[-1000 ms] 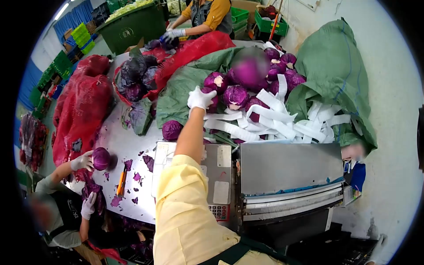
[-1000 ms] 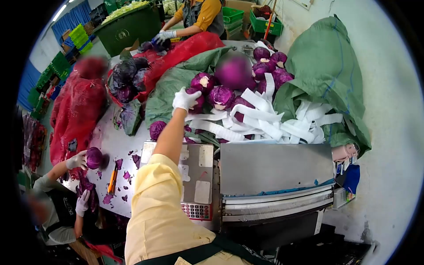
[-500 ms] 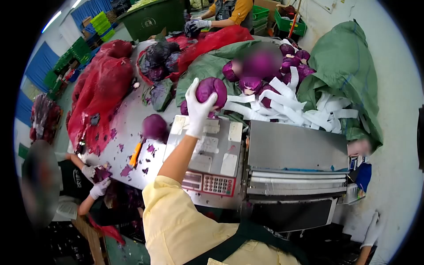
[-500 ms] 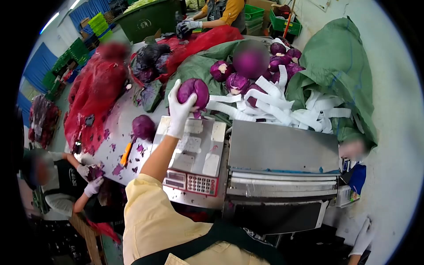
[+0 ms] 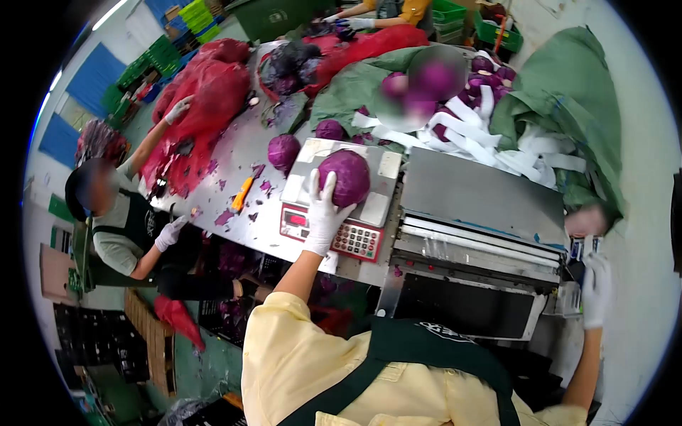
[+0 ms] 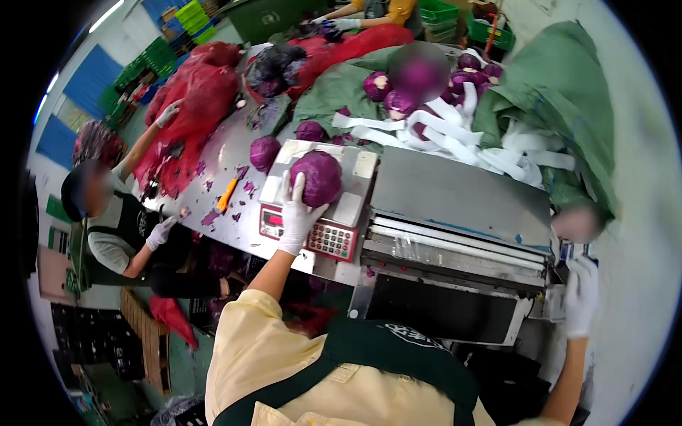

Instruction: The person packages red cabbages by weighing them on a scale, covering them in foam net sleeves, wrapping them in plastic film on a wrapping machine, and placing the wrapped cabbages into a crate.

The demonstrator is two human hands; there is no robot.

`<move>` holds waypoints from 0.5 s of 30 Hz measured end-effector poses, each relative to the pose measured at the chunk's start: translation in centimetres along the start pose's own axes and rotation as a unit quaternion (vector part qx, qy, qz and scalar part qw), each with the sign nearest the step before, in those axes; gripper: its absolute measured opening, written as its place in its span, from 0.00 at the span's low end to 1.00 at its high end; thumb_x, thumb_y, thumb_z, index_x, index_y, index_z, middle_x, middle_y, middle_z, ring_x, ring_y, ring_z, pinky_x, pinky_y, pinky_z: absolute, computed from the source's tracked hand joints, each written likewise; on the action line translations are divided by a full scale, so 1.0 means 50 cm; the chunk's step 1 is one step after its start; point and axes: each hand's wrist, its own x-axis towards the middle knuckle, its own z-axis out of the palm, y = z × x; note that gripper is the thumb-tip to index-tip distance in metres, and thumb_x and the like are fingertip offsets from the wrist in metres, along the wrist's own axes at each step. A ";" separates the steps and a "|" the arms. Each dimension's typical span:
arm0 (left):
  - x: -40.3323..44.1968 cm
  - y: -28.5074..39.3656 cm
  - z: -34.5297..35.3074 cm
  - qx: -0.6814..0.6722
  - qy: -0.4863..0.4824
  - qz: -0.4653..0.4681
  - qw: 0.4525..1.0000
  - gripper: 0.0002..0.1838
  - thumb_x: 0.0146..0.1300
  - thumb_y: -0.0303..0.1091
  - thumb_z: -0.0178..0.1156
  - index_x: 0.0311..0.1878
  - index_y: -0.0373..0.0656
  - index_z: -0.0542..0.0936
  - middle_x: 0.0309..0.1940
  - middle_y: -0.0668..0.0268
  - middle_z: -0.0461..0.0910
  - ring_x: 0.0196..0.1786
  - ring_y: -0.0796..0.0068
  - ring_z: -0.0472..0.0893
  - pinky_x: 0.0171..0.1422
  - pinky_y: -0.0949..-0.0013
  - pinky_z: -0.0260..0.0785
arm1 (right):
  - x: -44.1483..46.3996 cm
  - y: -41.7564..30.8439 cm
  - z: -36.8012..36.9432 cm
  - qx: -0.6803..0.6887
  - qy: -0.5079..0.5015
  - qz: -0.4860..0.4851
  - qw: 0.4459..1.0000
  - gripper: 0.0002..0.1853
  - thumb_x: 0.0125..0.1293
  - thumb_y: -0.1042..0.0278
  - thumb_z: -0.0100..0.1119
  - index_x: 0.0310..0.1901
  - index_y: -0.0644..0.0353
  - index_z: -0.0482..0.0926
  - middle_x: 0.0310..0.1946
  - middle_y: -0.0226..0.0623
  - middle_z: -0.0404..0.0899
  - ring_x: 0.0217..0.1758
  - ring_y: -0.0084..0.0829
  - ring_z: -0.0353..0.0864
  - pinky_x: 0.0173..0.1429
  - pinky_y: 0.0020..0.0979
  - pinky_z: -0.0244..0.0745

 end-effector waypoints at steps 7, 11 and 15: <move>0.030 0.027 -0.018 0.025 -0.007 0.030 0.999 0.56 0.39 0.37 0.80 0.74 0.51 0.60 0.71 0.40 0.55 0.70 0.36 0.62 0.68 0.50 0.65 | 0.317 -0.069 0.269 0.210 -0.069 -0.061 0.973 0.08 0.64 0.66 0.60 0.38 0.61 0.82 0.40 0.41 0.80 0.47 0.42 0.79 0.53 0.35 0.73; 0.026 0.043 -0.022 0.034 -0.025 -0.003 0.999 0.55 0.42 0.38 0.78 0.75 0.50 0.58 0.72 0.41 0.53 0.71 0.38 0.61 0.69 0.49 0.63 | 0.529 -0.115 0.453 0.160 -0.157 -0.053 0.973 0.16 0.65 0.59 0.51 0.43 0.60 0.83 0.41 0.51 0.82 0.50 0.48 0.79 0.55 0.41 0.72; 0.017 0.083 -0.029 -0.014 0.038 -0.014 0.999 0.48 0.48 0.34 0.74 0.73 0.40 0.60 0.69 0.44 0.59 0.72 0.45 0.60 0.73 0.52 0.57 | 0.676 -0.165 0.616 0.068 -0.145 -0.001 0.987 0.15 0.62 0.61 0.56 0.48 0.55 0.81 0.48 0.48 0.80 0.53 0.47 0.79 0.58 0.42 0.74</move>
